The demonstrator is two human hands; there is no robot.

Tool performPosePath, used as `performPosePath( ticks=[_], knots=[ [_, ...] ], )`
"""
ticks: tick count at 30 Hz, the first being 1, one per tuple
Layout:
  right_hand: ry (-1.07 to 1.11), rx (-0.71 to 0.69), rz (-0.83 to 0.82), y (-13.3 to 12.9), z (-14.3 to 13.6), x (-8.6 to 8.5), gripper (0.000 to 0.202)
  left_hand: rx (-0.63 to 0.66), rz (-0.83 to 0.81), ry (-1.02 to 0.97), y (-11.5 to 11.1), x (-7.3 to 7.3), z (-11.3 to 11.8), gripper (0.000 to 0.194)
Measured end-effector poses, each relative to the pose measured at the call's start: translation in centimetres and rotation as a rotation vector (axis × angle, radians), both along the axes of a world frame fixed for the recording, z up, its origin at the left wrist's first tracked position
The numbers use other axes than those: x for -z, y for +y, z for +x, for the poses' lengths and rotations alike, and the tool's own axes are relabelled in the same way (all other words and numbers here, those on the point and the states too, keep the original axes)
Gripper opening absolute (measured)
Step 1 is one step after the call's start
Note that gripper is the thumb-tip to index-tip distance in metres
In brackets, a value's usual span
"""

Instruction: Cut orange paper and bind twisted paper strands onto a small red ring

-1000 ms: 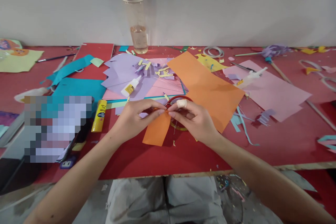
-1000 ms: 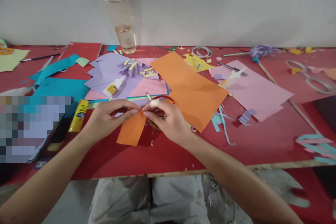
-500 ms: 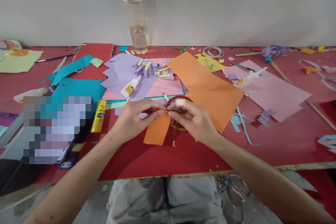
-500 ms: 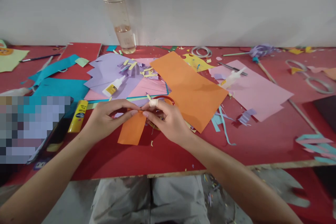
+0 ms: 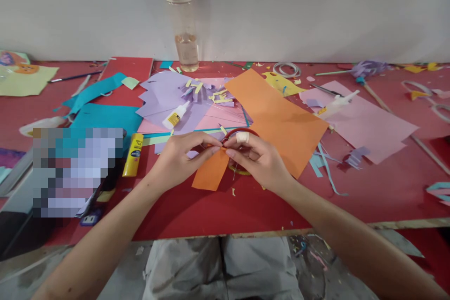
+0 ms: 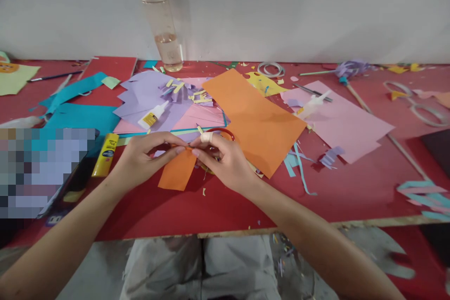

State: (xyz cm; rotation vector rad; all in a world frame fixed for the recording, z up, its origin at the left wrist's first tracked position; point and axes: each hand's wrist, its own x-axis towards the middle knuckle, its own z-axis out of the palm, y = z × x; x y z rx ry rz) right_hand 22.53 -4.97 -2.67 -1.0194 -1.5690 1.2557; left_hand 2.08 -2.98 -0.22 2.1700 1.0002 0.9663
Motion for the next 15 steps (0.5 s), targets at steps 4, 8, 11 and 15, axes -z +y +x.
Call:
performPosePath(
  ticks=[4, 8, 11, 15],
  knots=[
    [0.021, -0.022, -0.007, 0.03, 0.04, 0.09, 0.01, -0.005, 0.016, 0.002, -0.01, 0.08, -0.04, 0.007],
    [0.005, -0.009, 0.0, 0.07, 0.09, 0.21, 0.01, -0.003, 0.015, 0.007, 0.0, 0.17, -0.03, 0.007],
    [-0.011, 0.0, 0.017, 0.08, 0.12, 0.23, 0.01, 0.0, 0.007, 0.009, 0.04, 0.21, 0.02, 0.007],
    [-0.033, 0.009, 0.053, 0.09, 0.14, 0.19, 0.01, -0.001, -0.005, 0.017, 0.08, 0.24, 0.03, 0.007]
  ],
)
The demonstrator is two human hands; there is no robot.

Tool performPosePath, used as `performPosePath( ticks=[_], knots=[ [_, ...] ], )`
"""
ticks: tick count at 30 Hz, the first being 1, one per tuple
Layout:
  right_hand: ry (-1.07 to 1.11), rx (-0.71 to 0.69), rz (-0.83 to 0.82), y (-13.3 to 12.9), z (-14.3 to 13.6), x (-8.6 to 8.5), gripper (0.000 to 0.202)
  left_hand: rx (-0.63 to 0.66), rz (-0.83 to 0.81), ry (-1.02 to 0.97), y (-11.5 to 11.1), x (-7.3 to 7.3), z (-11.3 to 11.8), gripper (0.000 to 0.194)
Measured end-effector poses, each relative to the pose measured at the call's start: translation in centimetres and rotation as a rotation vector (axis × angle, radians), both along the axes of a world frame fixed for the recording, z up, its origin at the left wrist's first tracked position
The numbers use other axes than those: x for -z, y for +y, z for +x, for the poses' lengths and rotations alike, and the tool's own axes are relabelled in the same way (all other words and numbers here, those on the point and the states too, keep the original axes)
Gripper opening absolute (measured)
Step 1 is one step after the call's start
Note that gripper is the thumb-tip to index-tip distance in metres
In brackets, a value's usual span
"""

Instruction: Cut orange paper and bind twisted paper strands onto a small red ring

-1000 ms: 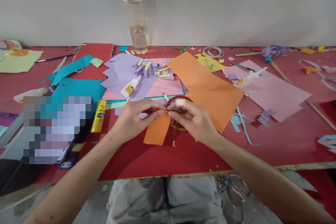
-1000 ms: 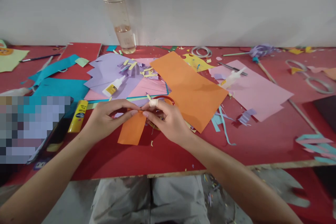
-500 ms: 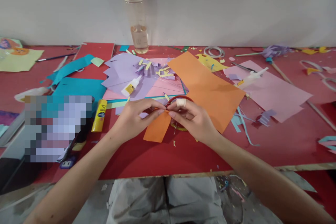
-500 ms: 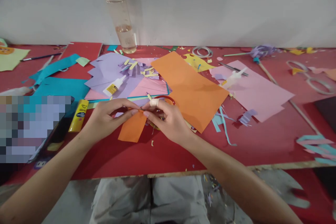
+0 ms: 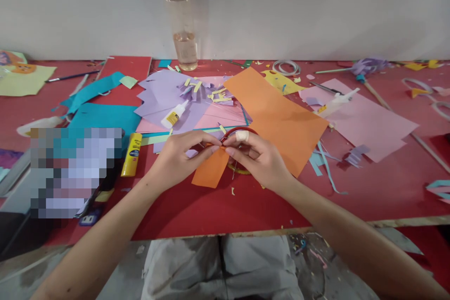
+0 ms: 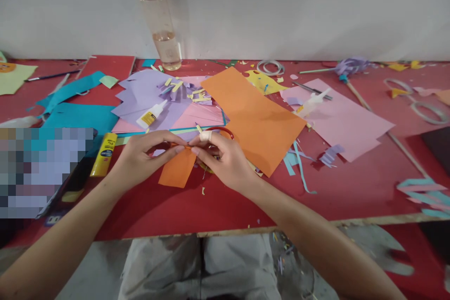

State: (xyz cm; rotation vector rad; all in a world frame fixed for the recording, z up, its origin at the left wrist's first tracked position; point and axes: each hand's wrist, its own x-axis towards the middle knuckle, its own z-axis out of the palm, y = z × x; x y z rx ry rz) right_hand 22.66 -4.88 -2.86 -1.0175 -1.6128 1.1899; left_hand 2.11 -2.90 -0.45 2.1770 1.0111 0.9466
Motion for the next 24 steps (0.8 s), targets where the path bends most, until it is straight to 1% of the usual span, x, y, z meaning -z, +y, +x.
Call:
performPosePath(
  ticks=[7, 16, 24],
  knots=[
    [-0.007, 0.0, 0.012, -0.01, -0.01, -0.17, 0.009, 0.003, 0.0, 0.001, -0.08, -0.04, -0.08, 0.008],
    [-0.058, -0.071, 0.001, -0.02, 0.05, -0.07, 0.011, 0.03, 0.041, -0.004, -0.1, -0.02, -0.07, 0.006],
    [-0.08, -0.08, -0.022, -0.15, 0.03, 0.02, 0.012, 0.065, 0.007, 0.029, -0.15, 0.0, -0.1, 0.008]
  ],
)
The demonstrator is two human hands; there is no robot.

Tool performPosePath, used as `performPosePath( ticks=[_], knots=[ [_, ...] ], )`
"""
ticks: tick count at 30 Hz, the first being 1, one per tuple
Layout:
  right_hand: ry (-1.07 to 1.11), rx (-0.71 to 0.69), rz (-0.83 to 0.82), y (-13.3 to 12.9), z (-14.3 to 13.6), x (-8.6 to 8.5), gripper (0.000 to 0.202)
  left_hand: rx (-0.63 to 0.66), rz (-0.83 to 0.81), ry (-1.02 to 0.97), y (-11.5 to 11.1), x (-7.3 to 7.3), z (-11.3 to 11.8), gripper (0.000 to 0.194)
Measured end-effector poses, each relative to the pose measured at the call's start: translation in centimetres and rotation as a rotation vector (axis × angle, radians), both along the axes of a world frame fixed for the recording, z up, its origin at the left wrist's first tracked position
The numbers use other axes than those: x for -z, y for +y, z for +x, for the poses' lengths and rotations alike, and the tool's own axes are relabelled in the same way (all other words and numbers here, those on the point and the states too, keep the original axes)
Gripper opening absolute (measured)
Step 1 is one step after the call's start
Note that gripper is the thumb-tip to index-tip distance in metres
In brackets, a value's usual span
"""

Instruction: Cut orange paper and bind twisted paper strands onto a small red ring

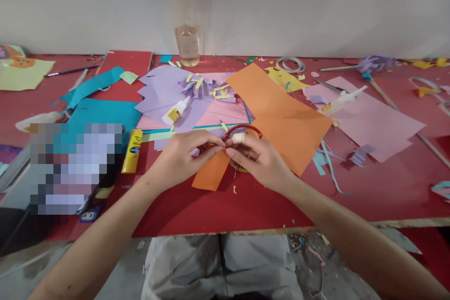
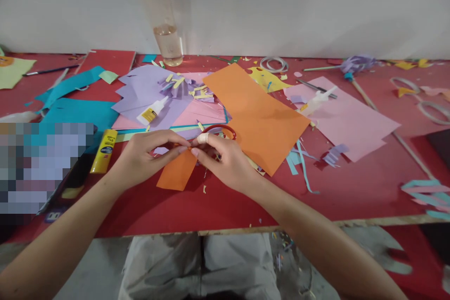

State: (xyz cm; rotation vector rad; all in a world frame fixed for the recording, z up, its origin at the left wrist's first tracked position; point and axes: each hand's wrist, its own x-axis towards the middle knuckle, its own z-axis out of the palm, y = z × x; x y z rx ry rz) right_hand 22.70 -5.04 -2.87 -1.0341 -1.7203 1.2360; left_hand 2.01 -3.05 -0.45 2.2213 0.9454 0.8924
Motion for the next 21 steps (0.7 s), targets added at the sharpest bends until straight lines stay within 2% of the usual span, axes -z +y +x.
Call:
performPosePath(
  ticks=[21],
  knots=[
    [-0.068, 0.013, 0.036, -0.06, 0.09, -0.32, 0.011, -0.004, -0.021, 0.016, -0.06, -0.13, 0.02, 0.009]
  ],
)
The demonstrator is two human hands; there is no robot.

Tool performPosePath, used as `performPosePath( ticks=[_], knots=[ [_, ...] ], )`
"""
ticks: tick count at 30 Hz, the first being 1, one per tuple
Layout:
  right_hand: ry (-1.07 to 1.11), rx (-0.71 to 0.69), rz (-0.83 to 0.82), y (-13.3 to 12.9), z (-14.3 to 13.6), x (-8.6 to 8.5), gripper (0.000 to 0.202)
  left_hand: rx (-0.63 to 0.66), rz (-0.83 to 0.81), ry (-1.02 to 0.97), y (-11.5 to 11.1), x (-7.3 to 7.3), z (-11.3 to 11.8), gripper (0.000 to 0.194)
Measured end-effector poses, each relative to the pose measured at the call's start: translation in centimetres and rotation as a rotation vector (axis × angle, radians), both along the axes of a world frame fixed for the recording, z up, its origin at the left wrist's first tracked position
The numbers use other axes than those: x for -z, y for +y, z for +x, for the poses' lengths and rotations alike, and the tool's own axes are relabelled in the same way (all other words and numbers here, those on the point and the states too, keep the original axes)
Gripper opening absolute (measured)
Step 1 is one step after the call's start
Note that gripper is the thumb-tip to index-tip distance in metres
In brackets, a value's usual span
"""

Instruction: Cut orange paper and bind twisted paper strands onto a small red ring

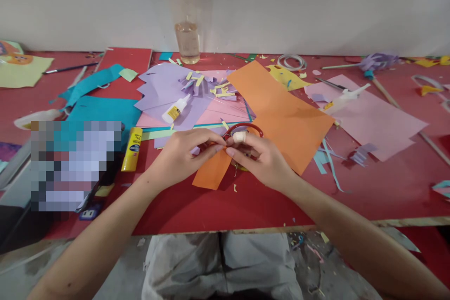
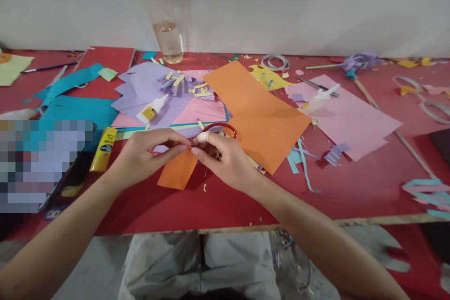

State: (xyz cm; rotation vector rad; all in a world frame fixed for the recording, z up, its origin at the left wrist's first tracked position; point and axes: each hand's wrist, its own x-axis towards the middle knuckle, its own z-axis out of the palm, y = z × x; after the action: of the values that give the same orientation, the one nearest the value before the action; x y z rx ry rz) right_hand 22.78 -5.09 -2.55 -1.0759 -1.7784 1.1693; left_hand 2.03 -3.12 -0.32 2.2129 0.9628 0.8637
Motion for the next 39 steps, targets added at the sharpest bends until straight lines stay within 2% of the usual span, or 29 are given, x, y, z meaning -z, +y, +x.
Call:
performPosePath(
  ticks=[39],
  knots=[
    [-0.047, -0.041, 0.008, 0.03, 0.09, -0.13, 0.01, 0.03, 0.045, 0.022, 0.06, 0.09, -0.11, 0.009]
  ],
)
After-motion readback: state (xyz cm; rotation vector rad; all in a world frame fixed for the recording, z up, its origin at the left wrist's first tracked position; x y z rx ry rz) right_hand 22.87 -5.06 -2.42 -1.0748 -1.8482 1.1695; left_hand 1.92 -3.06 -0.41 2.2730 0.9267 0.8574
